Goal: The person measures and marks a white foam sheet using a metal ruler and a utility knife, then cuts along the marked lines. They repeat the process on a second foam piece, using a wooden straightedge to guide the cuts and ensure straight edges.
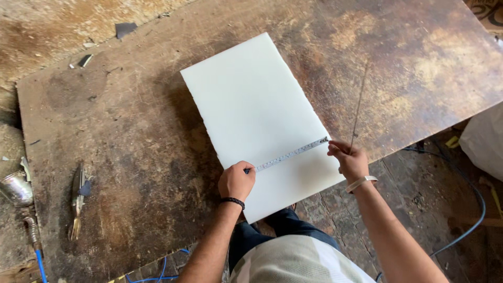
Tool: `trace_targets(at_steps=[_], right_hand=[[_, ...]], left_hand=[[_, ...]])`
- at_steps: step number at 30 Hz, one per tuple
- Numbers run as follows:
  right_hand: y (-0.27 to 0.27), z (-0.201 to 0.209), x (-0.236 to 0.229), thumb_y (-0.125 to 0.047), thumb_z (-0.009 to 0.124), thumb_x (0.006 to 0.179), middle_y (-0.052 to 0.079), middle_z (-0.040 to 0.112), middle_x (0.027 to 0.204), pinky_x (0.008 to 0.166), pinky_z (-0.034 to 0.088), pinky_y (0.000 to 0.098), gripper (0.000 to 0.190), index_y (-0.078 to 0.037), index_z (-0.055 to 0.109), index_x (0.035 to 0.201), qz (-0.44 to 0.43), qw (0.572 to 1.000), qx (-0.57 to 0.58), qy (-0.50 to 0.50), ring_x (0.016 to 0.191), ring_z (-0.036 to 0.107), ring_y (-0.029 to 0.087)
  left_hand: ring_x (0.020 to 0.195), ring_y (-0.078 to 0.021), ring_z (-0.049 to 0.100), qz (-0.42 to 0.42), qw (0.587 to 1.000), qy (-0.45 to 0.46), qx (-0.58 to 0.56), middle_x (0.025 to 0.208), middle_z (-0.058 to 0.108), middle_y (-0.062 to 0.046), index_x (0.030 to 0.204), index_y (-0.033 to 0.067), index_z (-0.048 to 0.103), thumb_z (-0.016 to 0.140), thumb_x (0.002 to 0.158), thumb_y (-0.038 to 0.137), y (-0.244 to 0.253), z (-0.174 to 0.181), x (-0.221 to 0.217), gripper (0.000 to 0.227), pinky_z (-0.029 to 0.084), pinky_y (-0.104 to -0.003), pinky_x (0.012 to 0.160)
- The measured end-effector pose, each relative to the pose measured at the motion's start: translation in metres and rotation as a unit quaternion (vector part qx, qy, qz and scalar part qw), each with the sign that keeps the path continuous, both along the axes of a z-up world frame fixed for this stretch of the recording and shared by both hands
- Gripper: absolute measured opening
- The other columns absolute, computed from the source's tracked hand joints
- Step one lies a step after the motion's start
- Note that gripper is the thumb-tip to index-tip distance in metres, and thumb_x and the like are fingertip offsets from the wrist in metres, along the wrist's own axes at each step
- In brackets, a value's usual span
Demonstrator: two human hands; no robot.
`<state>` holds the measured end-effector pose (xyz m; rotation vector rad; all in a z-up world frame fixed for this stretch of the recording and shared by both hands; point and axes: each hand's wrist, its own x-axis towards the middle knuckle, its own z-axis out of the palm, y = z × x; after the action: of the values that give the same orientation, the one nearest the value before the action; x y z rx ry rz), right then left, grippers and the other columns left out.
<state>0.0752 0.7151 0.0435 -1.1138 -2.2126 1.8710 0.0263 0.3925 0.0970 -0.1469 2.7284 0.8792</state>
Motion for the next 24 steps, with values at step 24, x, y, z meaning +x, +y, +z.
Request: trace_targets(at_steps=[24], right_hand=[[0.025, 0.005, -0.026, -0.021, 0.076, 0.091, 0.009, 0.078, 0.092, 0.072, 0.061, 0.0345, 0.017, -0.006, 0.078, 0.099, 0.056, 0.991, 0.071, -0.096, 0.079, 0.074, 0.017]], left_hand=[[0.108, -0.028, 0.063, -0.004, 0.995, -0.025, -0.098, 0.108, 0.07, -0.004, 0.097, 0.0208, 0.077, 0.078, 0.086, 0.035, 0.001, -0.001, 0.009, 0.018, 0.056, -0.044, 0.086]])
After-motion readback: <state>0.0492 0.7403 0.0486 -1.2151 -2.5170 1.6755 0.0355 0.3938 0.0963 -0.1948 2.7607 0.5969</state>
